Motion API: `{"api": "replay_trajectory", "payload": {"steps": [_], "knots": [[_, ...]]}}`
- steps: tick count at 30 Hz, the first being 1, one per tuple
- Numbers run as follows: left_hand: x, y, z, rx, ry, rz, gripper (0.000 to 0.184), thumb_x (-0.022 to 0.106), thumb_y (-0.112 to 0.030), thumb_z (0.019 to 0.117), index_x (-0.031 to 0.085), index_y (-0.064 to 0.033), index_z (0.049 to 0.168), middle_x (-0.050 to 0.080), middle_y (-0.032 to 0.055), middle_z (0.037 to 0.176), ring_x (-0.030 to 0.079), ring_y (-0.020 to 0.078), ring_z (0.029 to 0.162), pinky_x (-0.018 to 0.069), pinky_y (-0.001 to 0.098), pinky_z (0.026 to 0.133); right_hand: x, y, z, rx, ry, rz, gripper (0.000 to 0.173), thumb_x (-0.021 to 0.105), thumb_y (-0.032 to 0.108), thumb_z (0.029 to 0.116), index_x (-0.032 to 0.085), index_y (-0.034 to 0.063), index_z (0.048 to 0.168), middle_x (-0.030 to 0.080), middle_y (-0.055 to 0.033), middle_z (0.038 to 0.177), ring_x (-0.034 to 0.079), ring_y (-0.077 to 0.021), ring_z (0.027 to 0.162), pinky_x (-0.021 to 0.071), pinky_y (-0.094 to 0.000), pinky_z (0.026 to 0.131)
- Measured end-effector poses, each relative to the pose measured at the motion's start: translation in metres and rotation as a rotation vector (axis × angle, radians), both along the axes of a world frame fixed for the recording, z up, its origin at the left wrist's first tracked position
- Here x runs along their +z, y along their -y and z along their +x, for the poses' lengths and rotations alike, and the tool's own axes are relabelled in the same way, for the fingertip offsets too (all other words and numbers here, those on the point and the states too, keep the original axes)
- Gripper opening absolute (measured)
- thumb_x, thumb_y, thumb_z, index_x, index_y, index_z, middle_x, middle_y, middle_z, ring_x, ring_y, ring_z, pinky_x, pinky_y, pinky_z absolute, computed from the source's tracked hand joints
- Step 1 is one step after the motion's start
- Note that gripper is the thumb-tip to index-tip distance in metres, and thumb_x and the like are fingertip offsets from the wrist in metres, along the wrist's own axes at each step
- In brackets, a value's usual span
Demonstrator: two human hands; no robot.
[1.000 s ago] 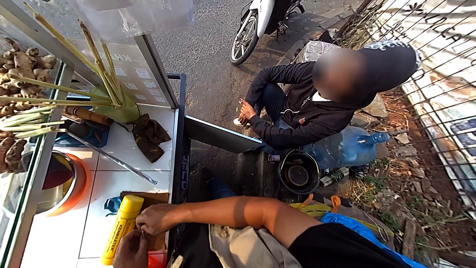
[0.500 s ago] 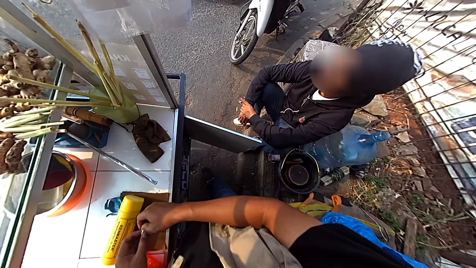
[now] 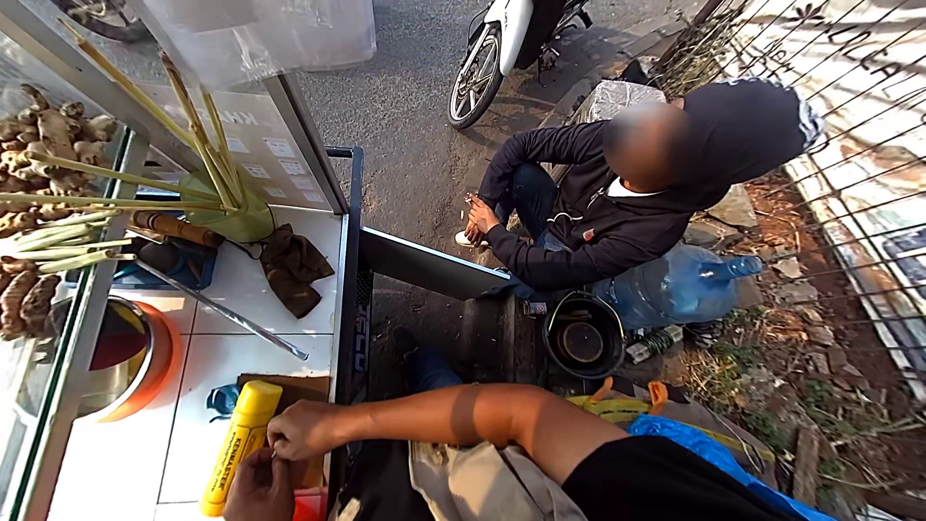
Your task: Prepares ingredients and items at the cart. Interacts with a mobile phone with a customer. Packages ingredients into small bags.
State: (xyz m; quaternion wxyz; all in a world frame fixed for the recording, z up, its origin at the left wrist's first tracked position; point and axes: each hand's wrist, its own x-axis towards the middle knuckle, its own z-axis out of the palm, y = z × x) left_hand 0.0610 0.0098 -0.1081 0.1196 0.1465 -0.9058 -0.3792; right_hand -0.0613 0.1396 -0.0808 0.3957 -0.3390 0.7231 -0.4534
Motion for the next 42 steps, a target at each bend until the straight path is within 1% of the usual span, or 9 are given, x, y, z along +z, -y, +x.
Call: {"api": "replay_trajectory", "payload": {"steps": [4,7,11,13,16,27,32,38,42], "knots": [[0.000,0.007,0.003,-0.113,-0.016,-0.095,0.020,0.060,-0.007,0.0888,0.065,0.0112,0.097,0.066,0.0223,0.087,0.066,0.0232,0.077,0.0567,0.0362,0.073,0.009,-0.006,-0.017,0.121,0.017,0.048,0.022,0.060,0.010,0.1011,0.069,-0.0081,0.110,0.069,-0.0229,0.101,0.066,-0.0333,0.097,0.0512,-0.0499,0.085],[0.000,0.007,0.004,-0.156,-0.027,-0.137,0.020,0.062,-0.008,0.0897,0.067,0.0096,0.097,0.067,0.0233,0.091,0.068,0.0282,0.082,0.0576,0.0391,0.075,0.014,-0.005,-0.024,0.213,-0.013,0.093,0.023,0.060,0.009,0.1025,0.069,-0.0063,0.117,0.070,-0.0228,0.108,0.068,-0.0330,0.102,0.0526,-0.0498,0.090],[-0.001,0.004,0.003,-0.160,-0.038,-0.161,0.020,0.063,-0.008,0.0898,0.067,0.0100,0.098,0.068,0.0250,0.094,0.069,0.0323,0.087,0.0581,0.0432,0.080,0.025,-0.007,-0.025,0.323,-0.204,0.131,0.020,0.065,0.007,0.0985,0.069,-0.0049,0.114,0.070,-0.0210,0.106,0.067,-0.0344,0.103,0.0523,-0.0517,0.090],[-0.001,0.006,0.002,-0.143,-0.031,-0.162,0.022,0.061,-0.009,0.0891,0.067,0.0097,0.097,0.068,0.0244,0.092,0.069,0.0316,0.086,0.0578,0.0431,0.078,0.026,-0.007,-0.019,0.321,-0.274,0.138,0.023,0.068,0.006,0.0959,0.067,-0.0040,0.116,0.069,-0.0201,0.108,0.067,-0.0347,0.105,0.0531,-0.0517,0.090],[0.004,0.006,0.001,-0.096,-0.001,-0.104,0.022,0.061,-0.010,0.0892,0.066,0.0105,0.095,0.067,0.0225,0.089,0.068,0.0265,0.082,0.0574,0.0398,0.076,0.018,-0.002,-0.010,0.231,-0.239,0.116,0.024,0.061,0.005,0.0989,0.064,-0.0056,0.121,0.067,-0.0231,0.115,0.065,-0.0373,0.112,0.0518,-0.0530,0.095],[0.001,-0.007,0.002,0.086,-0.019,0.214,0.018,0.060,-0.005,0.0935,0.059,0.0112,0.099,0.061,0.0040,0.081,0.057,-0.0059,0.070,0.0496,0.0113,0.068,0.004,0.009,0.004,-0.007,-0.044,0.078,0.024,0.051,0.008,0.1047,0.064,-0.0066,0.118,0.066,-0.0251,0.114,0.064,-0.0392,0.114,0.0501,-0.0561,0.096],[-0.005,-0.007,0.002,0.045,-0.084,0.165,0.016,0.058,-0.004,0.0921,0.060,0.0115,0.097,0.061,0.0076,0.082,0.057,-0.0030,0.071,0.0494,0.0122,0.068,0.005,0.010,0.003,-0.124,0.131,0.095,0.026,0.052,0.008,0.1045,0.064,-0.0078,0.121,0.067,-0.0274,0.115,0.065,-0.0389,0.112,0.0498,-0.0538,0.097],[-0.011,-0.006,0.002,0.031,-0.139,0.089,0.016,0.058,-0.003,0.0908,0.060,0.0124,0.093,0.060,0.0113,0.083,0.058,0.0013,0.074,0.0497,0.0142,0.070,0.003,0.016,0.005,-0.237,0.266,0.120,0.027,0.052,0.010,0.1047,0.063,-0.0065,0.123,0.067,-0.0273,0.114,0.068,-0.0386,0.104,0.0531,-0.0554,0.091],[-0.010,-0.006,0.002,0.035,-0.129,-0.021,0.017,0.057,-0.002,0.0920,0.061,0.0143,0.095,0.062,0.0186,0.086,0.061,0.0109,0.079,0.0518,0.0213,0.074,0.003,0.020,0.012,-0.356,0.291,0.097,0.028,0.052,0.010,0.1037,0.064,-0.0067,0.123,0.066,-0.0281,0.117,0.065,-0.0403,0.111,0.0509,-0.0572,0.095]]}}
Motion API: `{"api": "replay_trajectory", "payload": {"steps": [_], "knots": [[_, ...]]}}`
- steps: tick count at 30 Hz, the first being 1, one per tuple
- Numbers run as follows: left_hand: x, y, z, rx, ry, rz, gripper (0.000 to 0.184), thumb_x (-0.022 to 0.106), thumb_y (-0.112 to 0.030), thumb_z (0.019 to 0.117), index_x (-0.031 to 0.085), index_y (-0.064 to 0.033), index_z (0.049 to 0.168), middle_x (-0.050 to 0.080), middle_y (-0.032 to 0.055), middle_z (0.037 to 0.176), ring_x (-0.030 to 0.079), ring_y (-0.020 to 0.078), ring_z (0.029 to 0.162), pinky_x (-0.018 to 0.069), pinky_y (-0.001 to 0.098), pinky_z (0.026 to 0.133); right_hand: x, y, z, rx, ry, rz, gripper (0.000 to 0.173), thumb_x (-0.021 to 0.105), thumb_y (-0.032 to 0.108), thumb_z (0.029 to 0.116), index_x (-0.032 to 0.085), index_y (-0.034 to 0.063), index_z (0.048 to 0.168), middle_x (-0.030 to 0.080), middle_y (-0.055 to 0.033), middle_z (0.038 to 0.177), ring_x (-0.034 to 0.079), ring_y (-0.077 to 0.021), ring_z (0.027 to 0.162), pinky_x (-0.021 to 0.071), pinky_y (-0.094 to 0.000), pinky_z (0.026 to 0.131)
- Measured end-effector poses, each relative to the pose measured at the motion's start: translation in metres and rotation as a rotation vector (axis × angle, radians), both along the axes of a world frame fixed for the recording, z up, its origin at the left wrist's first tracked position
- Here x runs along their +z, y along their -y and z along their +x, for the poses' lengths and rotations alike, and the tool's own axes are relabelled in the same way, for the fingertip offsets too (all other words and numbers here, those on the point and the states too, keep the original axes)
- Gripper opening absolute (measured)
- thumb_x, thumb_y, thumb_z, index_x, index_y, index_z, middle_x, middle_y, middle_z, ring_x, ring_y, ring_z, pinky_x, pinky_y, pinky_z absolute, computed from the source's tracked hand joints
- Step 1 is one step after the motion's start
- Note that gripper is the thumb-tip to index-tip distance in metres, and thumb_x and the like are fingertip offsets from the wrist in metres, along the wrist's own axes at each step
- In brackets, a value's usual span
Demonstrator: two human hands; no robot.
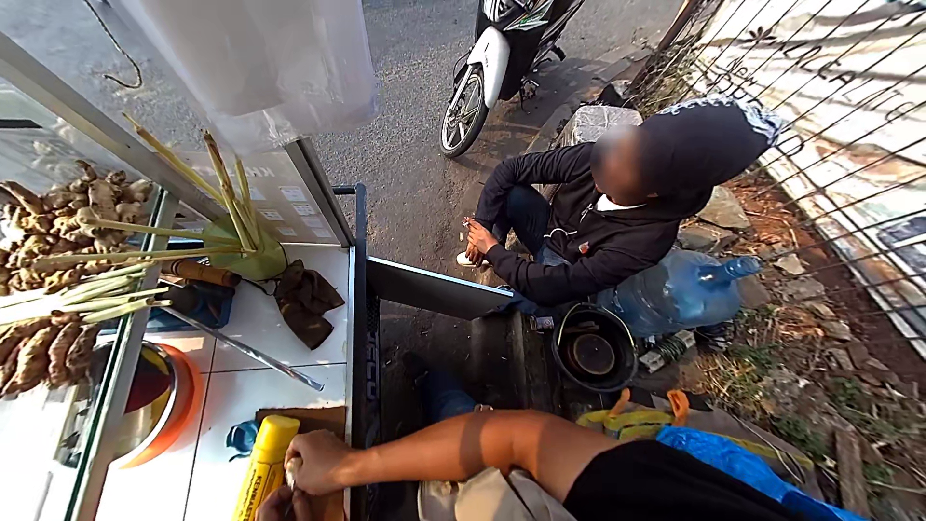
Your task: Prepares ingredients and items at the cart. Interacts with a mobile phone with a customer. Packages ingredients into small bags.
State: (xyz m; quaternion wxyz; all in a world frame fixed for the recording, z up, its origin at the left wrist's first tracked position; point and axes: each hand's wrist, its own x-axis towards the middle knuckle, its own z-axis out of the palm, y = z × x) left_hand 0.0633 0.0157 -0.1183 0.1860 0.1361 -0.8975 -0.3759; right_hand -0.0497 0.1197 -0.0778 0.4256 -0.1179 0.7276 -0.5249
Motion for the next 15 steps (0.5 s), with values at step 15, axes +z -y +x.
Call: {"api": "replay_trajectory", "payload": {"steps": [15], "knots": [[0.000,0.005,-0.002,-0.057,-0.032,0.188,0.023,0.060,0.000,0.0932,0.058,0.0195,0.106,0.065,0.0143,0.088,0.060,-0.0021,0.077,0.0524,0.0146,0.075,0.010,-0.013,-0.039,0.491,-0.218,0.059,0.027,0.061,0.015,0.1024,0.070,-0.0069,0.115,0.070,-0.0255,0.105,0.068,-0.0369,0.095,0.0522,-0.0557,0.086]]}}
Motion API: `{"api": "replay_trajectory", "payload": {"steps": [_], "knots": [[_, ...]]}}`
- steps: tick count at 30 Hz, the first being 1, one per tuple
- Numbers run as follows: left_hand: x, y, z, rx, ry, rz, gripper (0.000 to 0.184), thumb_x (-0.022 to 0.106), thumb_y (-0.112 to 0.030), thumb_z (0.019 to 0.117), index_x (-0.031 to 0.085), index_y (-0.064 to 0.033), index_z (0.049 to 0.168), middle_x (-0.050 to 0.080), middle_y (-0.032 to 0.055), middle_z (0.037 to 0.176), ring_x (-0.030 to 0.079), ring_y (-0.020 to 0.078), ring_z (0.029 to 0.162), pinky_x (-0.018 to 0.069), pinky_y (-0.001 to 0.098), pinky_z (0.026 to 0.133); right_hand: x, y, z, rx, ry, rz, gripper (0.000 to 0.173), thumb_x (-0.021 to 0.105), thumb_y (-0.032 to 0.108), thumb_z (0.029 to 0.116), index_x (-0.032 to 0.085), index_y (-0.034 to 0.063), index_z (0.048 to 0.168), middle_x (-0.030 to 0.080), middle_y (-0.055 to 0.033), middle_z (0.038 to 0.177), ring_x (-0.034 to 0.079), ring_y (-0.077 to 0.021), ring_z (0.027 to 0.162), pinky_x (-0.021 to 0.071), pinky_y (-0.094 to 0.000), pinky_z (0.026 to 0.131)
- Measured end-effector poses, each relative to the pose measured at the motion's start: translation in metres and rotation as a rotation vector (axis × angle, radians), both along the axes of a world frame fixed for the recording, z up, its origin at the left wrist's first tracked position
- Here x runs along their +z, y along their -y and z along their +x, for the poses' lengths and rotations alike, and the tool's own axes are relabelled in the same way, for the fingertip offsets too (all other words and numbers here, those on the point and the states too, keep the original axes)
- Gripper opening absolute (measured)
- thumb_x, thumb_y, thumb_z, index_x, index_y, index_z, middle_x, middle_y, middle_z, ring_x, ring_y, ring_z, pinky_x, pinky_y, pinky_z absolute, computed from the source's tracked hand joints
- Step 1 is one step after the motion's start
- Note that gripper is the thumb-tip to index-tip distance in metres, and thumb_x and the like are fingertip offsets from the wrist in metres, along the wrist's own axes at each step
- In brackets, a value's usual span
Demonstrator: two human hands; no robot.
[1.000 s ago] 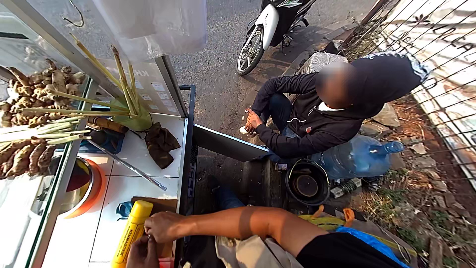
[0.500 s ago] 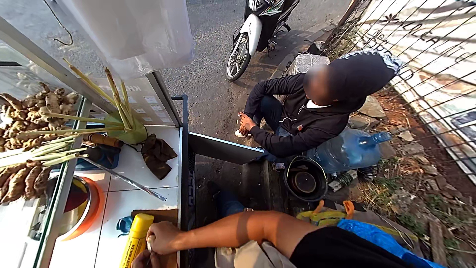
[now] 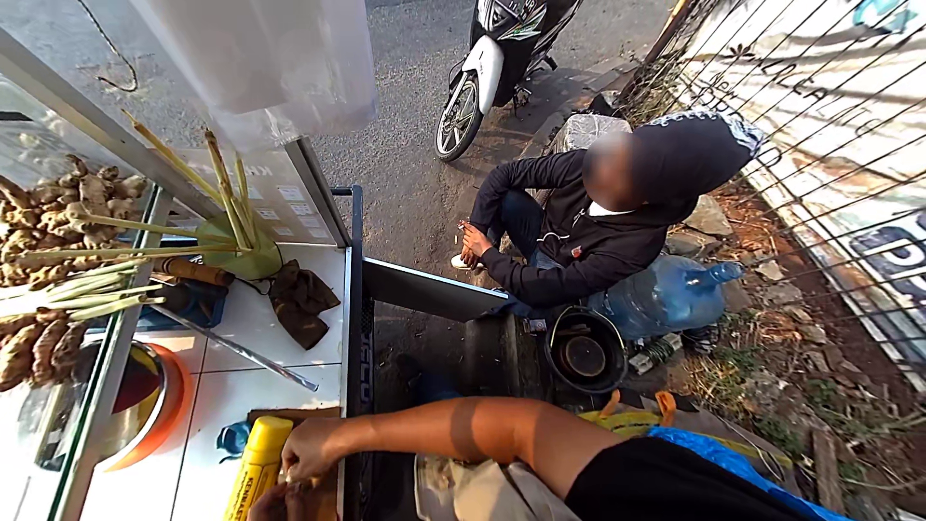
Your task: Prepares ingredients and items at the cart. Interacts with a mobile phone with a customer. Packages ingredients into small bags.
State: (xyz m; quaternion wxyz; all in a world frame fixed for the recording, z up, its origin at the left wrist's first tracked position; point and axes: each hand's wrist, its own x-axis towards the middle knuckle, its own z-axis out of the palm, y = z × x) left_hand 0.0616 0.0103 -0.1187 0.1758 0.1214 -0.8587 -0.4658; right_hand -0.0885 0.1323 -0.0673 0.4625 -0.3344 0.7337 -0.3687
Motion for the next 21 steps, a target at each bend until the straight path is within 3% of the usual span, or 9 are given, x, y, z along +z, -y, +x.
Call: {"api": "replay_trajectory", "payload": {"steps": [3,6,9,11,15,19,21], "knots": [[-0.002,0.004,0.000,-0.012,0.022,-0.047,0.019,0.057,0.000,0.0924,0.060,0.0166,0.100,0.064,0.0151,0.086,0.060,0.0014,0.076,0.0519,0.0162,0.073,-0.003,0.001,0.003,-0.076,-0.028,-0.019,0.025,0.065,0.017,0.0995,0.073,-0.0044,0.109,0.072,-0.0232,0.101,0.069,-0.0366,0.094,0.0522,-0.0574,0.084],[-0.004,0.009,0.000,-0.039,0.041,-0.050,0.017,0.057,-0.004,0.0932,0.061,0.0126,0.096,0.061,0.0128,0.086,0.058,0.0038,0.079,0.0502,0.0174,0.075,-0.012,0.004,0.011,-0.183,0.022,-0.041,0.025,0.065,0.019,0.0994,0.075,-0.0034,0.107,0.072,-0.0230,0.102,0.068,-0.0370,0.100,0.0509,-0.0588,0.089],[-0.010,0.009,0.001,-0.046,0.053,-0.044,0.017,0.058,-0.005,0.0932,0.062,0.0116,0.095,0.061,0.0133,0.089,0.059,0.0059,0.084,0.0507,0.0180,0.078,-0.021,0.005,0.016,-0.337,0.120,-0.061,0.026,0.063,0.019,0.0996,0.075,-0.0040,0.105,0.073,-0.0219,0.097,0.070,-0.0342,0.091,0.0524,-0.0562,0.086],[-0.012,0.008,0.003,-0.046,0.033,-0.010,0.016,0.057,-0.003,0.0920,0.060,0.0125,0.096,0.061,0.0124,0.090,0.059,0.0046,0.084,0.0504,0.0172,0.078,-0.025,0.008,0.020,-0.381,0.129,-0.068,0.026,0.063,0.019,0.0988,0.074,-0.0040,0.105,0.072,-0.0227,0.098,0.069,-0.0359,0.093,0.0519,-0.0577,0.086],[-0.010,0.004,0.003,-0.046,-0.022,0.116,0.016,0.059,0.002,0.0891,0.056,0.0142,0.100,0.061,0.0037,0.088,0.059,-0.0066,0.076,0.0528,0.0115,0.073,-0.020,0.009,0.022,-0.357,0.118,-0.065,0.028,0.061,0.020,0.1004,0.072,-0.0041,0.109,0.071,-0.0234,0.101,0.069,-0.0363,0.095,0.0525,-0.0577,0.085],[-0.006,0.002,0.002,0.020,0.021,0.158,0.017,0.063,-0.002,0.0917,0.058,0.0131,0.098,0.064,0.0003,0.082,0.061,-0.0085,0.074,0.0542,0.0119,0.073,-0.009,0.008,0.018,-0.222,0.032,-0.081,0.027,0.062,0.020,0.1001,0.072,-0.0033,0.108,0.071,-0.0221,0.101,0.069,-0.0366,0.097,0.0522,-0.0590,0.084],[-0.001,-0.001,-0.001,0.037,0.050,0.177,0.016,0.061,-0.005,0.0957,0.058,0.0101,0.097,0.063,-0.0022,0.080,0.061,-0.0075,0.074,0.0545,0.0133,0.073,-0.008,0.005,0.018,-0.299,0.057,-0.095,0.026,0.061,0.018,0.1003,0.072,-0.0041,0.108,0.071,-0.0226,0.101,0.068,-0.0366,0.099,0.0511,-0.0587,0.087]]}}
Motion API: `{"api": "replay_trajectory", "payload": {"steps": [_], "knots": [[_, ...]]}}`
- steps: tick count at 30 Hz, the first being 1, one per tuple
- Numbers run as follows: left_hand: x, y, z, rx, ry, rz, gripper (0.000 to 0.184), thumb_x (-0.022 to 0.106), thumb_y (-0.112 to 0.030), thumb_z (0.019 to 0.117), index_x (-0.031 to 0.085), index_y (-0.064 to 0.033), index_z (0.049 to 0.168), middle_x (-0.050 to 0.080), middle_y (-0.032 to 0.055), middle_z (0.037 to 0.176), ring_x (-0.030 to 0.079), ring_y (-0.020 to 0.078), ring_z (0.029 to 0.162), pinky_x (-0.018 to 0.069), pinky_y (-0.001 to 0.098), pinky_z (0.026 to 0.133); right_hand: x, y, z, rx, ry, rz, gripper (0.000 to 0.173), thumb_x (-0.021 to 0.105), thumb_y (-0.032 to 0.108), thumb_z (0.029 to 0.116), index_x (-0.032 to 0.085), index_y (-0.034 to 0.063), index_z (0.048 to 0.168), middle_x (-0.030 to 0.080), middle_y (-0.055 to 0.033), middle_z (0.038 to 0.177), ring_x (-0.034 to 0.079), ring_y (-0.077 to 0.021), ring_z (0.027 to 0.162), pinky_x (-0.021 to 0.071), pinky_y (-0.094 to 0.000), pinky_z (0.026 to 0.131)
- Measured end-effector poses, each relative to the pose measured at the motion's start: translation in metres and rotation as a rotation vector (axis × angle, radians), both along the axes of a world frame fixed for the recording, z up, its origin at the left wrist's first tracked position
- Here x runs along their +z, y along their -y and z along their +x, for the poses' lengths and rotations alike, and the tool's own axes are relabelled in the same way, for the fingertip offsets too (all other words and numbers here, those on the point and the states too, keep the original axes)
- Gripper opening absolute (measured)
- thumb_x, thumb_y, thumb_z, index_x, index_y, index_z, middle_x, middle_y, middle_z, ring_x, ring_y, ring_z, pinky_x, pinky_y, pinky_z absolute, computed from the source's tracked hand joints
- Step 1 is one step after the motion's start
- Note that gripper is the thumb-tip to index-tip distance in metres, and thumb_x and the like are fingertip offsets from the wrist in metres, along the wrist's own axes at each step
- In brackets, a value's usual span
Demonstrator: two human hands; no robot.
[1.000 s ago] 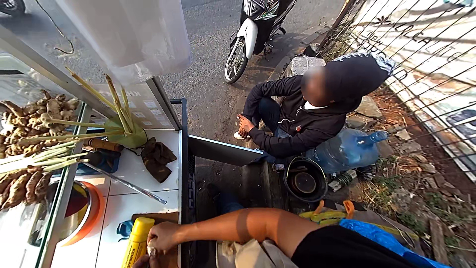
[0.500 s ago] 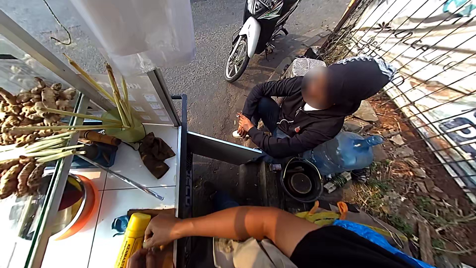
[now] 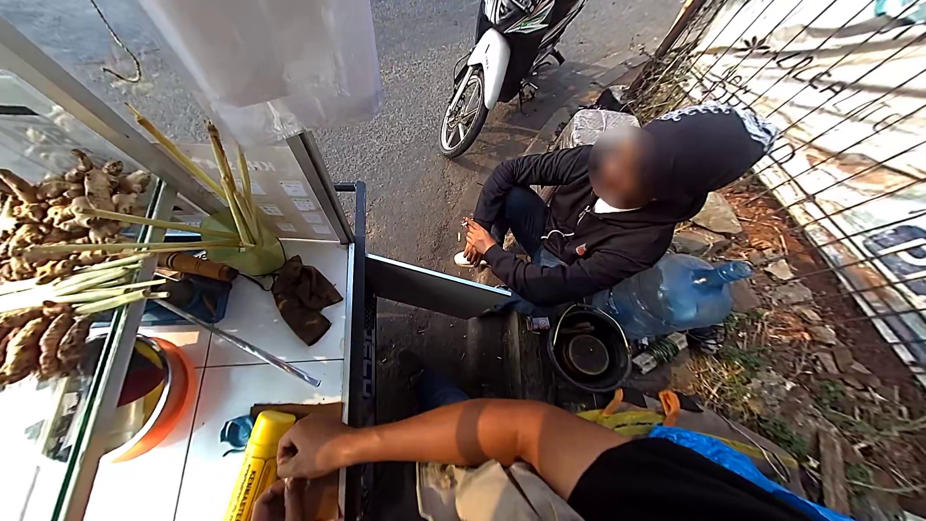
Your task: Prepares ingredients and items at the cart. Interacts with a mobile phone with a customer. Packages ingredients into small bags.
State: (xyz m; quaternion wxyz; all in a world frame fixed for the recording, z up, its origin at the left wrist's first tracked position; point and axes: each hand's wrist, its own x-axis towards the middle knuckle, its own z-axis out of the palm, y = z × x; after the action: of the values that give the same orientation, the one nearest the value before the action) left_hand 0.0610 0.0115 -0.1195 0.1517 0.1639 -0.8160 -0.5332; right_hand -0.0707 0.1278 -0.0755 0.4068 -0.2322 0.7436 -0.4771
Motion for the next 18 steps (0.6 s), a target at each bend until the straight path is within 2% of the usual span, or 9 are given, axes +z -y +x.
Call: {"api": "replay_trajectory", "payload": {"steps": [3,5,9,10,12,15,18], "knots": [[0.003,-0.002,-0.002,0.020,-0.007,-0.025,0.016,0.062,-0.008,0.0960,0.059,0.0062,0.092,0.061,-0.0041,0.076,0.058,-0.0075,0.069,0.0519,0.0122,0.068,-0.013,0.003,0.009,-0.213,0.165,-0.014,0.029,0.060,0.021,0.1005,0.071,-0.0046,0.109,0.072,-0.0222,0.100,0.070,-0.0336,0.094,0.0535,-0.0549,0.087],[0.003,-0.002,-0.003,0.055,-0.015,-0.022,0.014,0.060,-0.007,0.0965,0.057,0.0059,0.092,0.059,-0.0050,0.076,0.057,-0.0090,0.069,0.0511,0.0106,0.069,-0.013,0.005,0.012,-0.242,0.191,-0.006,0.030,0.060,0.022,0.1003,0.071,-0.0036,0.109,0.071,-0.0217,0.100,0.070,-0.0337,0.094,0.0535,-0.0546,0.086],[0.005,0.004,-0.002,0.140,0.005,0.149,0.006,0.052,-0.005,0.0985,0.053,0.0012,0.097,0.057,-0.0069,0.084,0.059,-0.0049,0.078,0.0546,0.0175,0.077,0.004,-0.002,0.004,0.013,0.061,0.029,0.029,0.062,0.020,0.1006,0.071,-0.0061,0.106,0.070,-0.0245,0.101,0.067,-0.0374,0.098,0.0509,-0.0596,0.085],[0.008,0.003,-0.002,0.143,0.001,0.207,0.002,0.051,-0.004,0.0983,0.052,-0.0027,0.096,0.058,-0.0087,0.083,0.062,-0.0035,0.077,0.0584,0.0205,0.078,0.006,-0.003,0.000,0.085,0.036,0.040,0.029,0.063,0.021,0.1005,0.070,-0.0069,0.105,0.069,-0.0247,0.100,0.067,-0.0375,0.097,0.0507,-0.0598,0.083],[0.010,0.003,-0.001,0.114,-0.018,0.252,0.006,0.055,0.000,0.0961,0.052,-0.0055,0.097,0.062,-0.0100,0.084,0.065,-0.0015,0.077,0.0607,0.0237,0.079,0.010,-0.004,-0.008,0.174,0.005,0.054,0.031,0.065,0.022,0.0999,0.068,-0.0077,0.106,0.068,-0.0248,0.100,0.066,-0.0371,0.096,0.0500,-0.0586,0.083],[0.010,0.003,0.001,0.057,-0.025,0.189,0.015,0.062,0.004,0.0905,0.052,-0.0026,0.100,0.064,-0.0095,0.087,0.064,-0.0035,0.077,0.0590,0.0201,0.077,0.009,-0.005,-0.017,0.252,-0.011,0.000,0.033,0.066,0.020,0.1009,0.067,-0.0069,0.121,0.069,-0.0250,0.112,0.066,-0.0358,0.106,0.0502,-0.0548,0.094],[0.012,0.001,0.002,0.031,-0.006,0.142,0.022,0.064,0.004,0.0894,0.053,0.0057,0.108,0.064,-0.0069,0.091,0.064,-0.0059,0.078,0.0579,0.0169,0.076,0.010,-0.006,-0.021,0.375,-0.085,0.000,0.027,0.066,0.012,0.1002,0.068,-0.0081,0.117,0.069,-0.0254,0.110,0.067,-0.0359,0.103,0.0509,-0.0539,0.091]]}}
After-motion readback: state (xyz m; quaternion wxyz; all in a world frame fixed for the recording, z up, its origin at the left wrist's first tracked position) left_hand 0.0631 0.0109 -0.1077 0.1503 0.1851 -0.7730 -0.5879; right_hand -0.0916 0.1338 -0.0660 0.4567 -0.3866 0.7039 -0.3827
